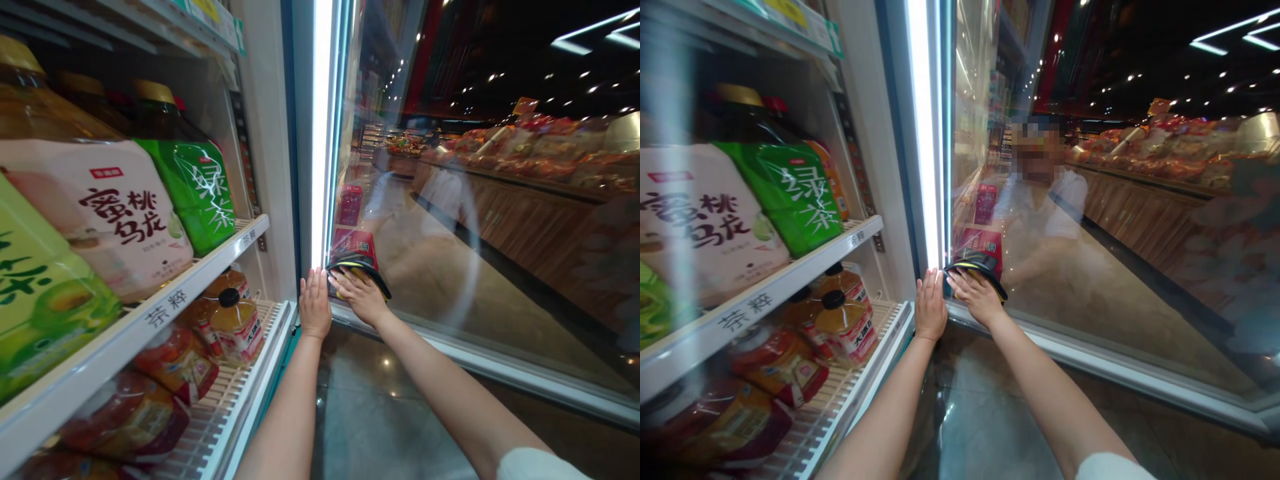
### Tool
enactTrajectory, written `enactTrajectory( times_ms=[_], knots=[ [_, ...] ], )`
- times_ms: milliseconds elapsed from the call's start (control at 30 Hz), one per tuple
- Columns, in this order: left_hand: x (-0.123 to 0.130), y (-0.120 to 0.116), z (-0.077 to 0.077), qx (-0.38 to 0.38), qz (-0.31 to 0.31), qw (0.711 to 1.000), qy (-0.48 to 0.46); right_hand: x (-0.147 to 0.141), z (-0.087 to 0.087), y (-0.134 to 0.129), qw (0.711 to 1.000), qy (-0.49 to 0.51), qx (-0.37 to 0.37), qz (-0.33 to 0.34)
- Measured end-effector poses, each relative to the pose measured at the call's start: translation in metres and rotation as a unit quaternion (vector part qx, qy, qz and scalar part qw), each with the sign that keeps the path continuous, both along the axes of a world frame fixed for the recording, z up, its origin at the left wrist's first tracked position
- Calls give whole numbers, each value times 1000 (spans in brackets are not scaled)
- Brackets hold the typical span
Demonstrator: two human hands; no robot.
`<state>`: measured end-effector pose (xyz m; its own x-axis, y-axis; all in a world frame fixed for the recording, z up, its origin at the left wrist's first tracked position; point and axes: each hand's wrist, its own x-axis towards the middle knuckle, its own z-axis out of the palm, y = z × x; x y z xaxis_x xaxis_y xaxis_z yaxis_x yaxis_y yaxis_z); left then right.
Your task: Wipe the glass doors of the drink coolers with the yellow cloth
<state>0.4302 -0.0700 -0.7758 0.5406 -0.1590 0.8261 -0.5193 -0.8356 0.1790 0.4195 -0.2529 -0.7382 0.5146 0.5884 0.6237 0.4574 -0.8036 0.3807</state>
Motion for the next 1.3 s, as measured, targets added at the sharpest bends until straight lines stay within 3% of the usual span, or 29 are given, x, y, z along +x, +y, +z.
enactTrajectory(
  times_ms=[133,233,333,433,567,667,767,833,933,1033,1133,1233,1300],
  knots=[
    [-5,4,-10,13,-3,1000,12,-10,-25,-24,998,17,-42,39],
    [-9,7,-19,18,-11,1000,22,-9,-17,-21,999,29,-12,11],
    [-12,7,-28,18,-4,999,27,4,-14,4,999,28,20,-16],
    [-16,5,-38,21,1,999,34,9,-34,14,999,39,1,4],
    [-19,7,-50,30,3,998,55,-7,-60,-12,995,76,-47,37],
    [-20,10,-56,38,10,997,67,-12,-52,-21,996,84,-21,11],
    [-20,9,-60,33,18,997,68,-1,-39,-1,997,70,17,-11],
    [-21,6,-62,28,19,997,69,6,-42,11,997,69,18,-2],
    [-22,-3,-63,30,11,997,67,0,-60,-1,997,70,-14,32],
    [-22,-13,-60,50,-15,997,57,-25,-72,-45,997,58,-38,35],
    [-18,-25,-51,59,-39,996,49,-46,-59,-80,999,36,-23,-7],
    [-14,-41,-39,45,-50,997,45,-48,-39,-83,997,-2,27,-72],
    [-14,-54,-33,38,-56,997,41,-45,-36,-79,996,-22,35,-82]
  ],
)
